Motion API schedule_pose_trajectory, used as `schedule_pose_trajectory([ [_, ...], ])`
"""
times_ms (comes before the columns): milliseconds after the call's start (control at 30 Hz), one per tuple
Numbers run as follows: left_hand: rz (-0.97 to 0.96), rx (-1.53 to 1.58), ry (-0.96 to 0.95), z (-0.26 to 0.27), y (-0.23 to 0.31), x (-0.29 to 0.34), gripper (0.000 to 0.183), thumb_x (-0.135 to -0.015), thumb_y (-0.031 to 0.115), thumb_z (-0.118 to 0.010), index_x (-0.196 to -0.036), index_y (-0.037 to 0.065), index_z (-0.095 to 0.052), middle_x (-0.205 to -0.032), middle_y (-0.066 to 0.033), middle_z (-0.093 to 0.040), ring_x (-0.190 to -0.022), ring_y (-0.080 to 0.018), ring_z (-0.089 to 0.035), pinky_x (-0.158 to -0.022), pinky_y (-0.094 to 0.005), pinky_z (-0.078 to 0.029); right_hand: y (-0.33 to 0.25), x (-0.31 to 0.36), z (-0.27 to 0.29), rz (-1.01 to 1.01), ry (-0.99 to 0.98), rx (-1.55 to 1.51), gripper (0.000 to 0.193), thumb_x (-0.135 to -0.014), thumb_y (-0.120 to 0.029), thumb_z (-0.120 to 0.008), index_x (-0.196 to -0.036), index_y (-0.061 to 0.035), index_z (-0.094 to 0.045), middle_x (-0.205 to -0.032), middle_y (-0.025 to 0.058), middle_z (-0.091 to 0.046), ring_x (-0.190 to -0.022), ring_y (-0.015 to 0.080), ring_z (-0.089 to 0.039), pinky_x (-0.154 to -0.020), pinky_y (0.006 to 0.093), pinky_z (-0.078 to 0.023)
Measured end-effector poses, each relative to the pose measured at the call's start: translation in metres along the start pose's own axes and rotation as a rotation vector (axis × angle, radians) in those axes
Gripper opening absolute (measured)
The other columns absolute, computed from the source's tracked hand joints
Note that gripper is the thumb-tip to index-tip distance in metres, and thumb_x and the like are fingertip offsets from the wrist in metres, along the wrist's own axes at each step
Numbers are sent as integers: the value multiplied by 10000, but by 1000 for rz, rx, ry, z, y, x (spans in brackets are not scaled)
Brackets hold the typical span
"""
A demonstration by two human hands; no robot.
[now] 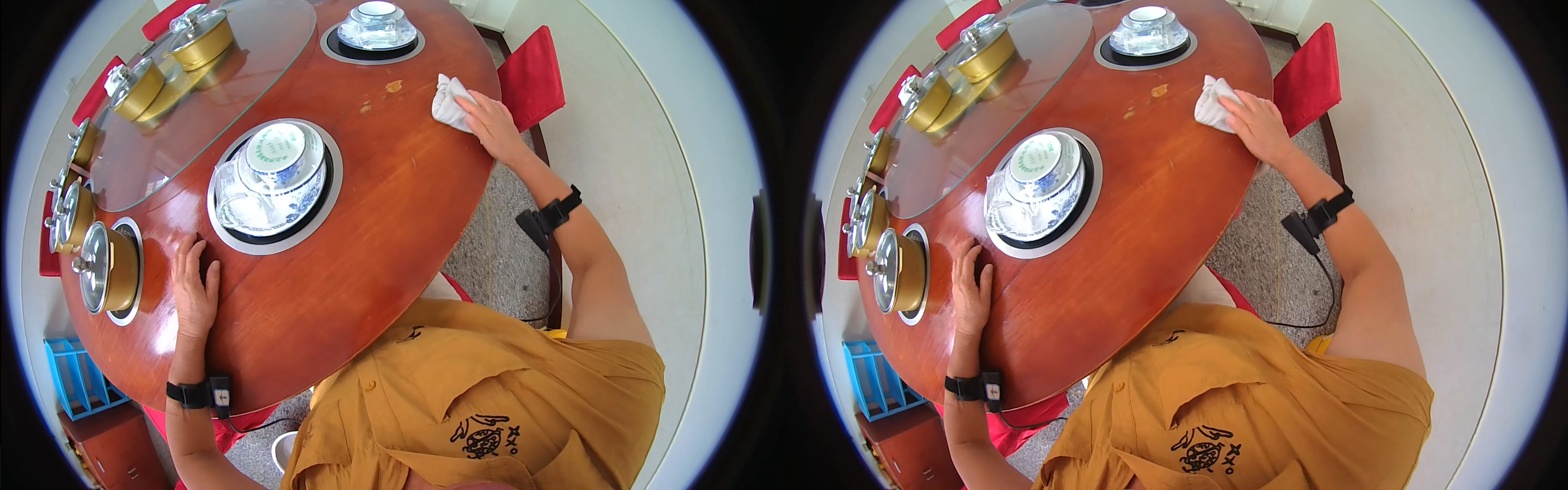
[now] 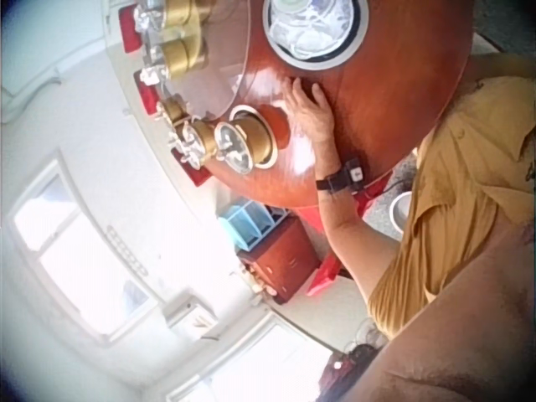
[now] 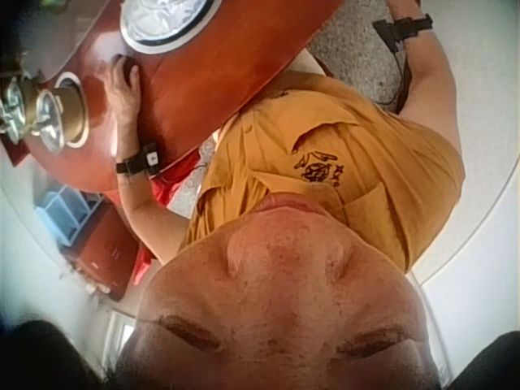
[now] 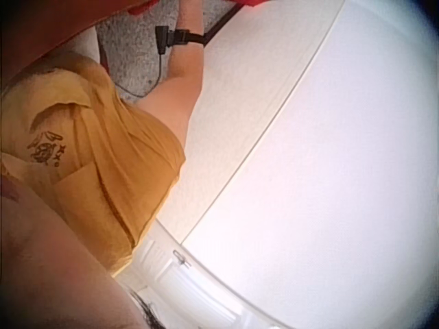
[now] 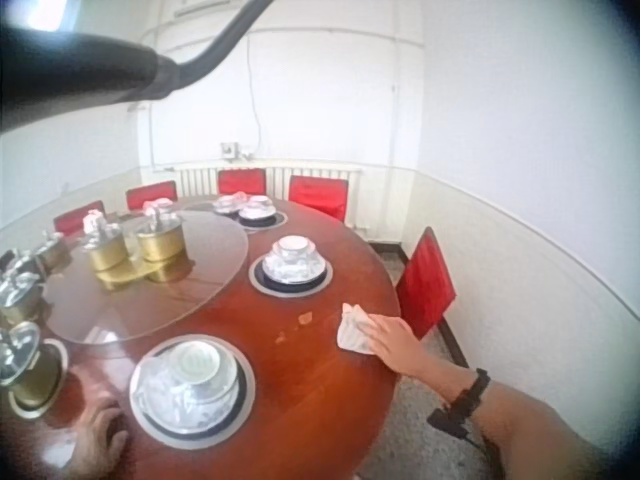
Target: The person wipes the surface of a large wooden dining table with a white cloth, cleaning around several pots and plates.
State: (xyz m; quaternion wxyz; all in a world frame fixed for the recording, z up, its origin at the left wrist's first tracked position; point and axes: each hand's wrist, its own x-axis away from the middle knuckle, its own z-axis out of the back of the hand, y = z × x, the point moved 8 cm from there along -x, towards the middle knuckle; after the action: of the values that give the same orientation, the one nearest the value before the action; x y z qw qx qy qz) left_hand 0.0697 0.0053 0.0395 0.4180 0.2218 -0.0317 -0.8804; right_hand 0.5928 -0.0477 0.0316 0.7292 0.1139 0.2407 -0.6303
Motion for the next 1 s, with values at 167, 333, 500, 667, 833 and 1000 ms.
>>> schedule_pose_trajectory([
  [167, 1, 1, -2, 2, 1, 1, 358, -866, 117, -581, -1194, -15, -522, -1309, -211, -485, -1225, -396, -447, -1042, -449, -353, -71, 23, 19, 40, -25, -33, 406, -938, -263, -460, -1318, -135, -520, -1349, 154, -459, -1207, 332, -444, -1027, 464, -282],
  [333, -29, -4, 13, 1, 5, -1, 342, -868, 101, -584, -1185, -12, -527, -1304, -205, -491, -1211, -393, -459, -1031, -442, -367, -147, 51, 24, 148, -163, -117, 452, -937, -340, -462, -1341, -140, -496, -1397, 162, -409, -1278, 341, -391, -1065, 496, -245],
  [500, -22, -7, 31, 1, 2, 1, 342, -871, 119, -592, -1185, -3, -530, -1301, -197, -501, -1209, -377, -468, -1024, -433, -378, -246, 70, 19, 378, -373, -296, 519, -886, -384, -551, -1354, -170, -483, -1433, 162, -375, -1326, 352, -345, -1080, 525, -221],
  [667, -54, -31, 43, 0, 1, -1, 345, -875, 137, -595, -1183, -5, -532, -1293, -190, -509, -1181, -381, -483, -1004, -434, -391, -315, 64, 6, 542, -402, -525, 536, -874, -412, -571, -1337, -155, -489, -1440, 165, -368, -1341, 367, -327, -1090, 537, -205],
  [833, -55, -79, 9, 5, 6, 0, 361, -883, 128, -582, -1215, 2, -514, -1330, -194, -471, -1218, -380, -445, -1026, -448, -360, -352, 56, 0, 702, -363, -728, 539, -927, -445, -488, -1354, -117, -469, -1459, 164, -350, -1385, 361, -247, -1105, 549, -159],
  [1000, -374, -36, 0, 34, 93, -2, 393, -811, 118, -622, -1185, 13, -557, -1330, -174, -488, -1208, -375, -474, -1000, -462, -397, -262, 9, 47, 490, -32, -817, 523, -1011, -345, -337, -1407, -8, -393, -1463, 137, -382, -1414, 300, -226, -1150, 421, -146],
])
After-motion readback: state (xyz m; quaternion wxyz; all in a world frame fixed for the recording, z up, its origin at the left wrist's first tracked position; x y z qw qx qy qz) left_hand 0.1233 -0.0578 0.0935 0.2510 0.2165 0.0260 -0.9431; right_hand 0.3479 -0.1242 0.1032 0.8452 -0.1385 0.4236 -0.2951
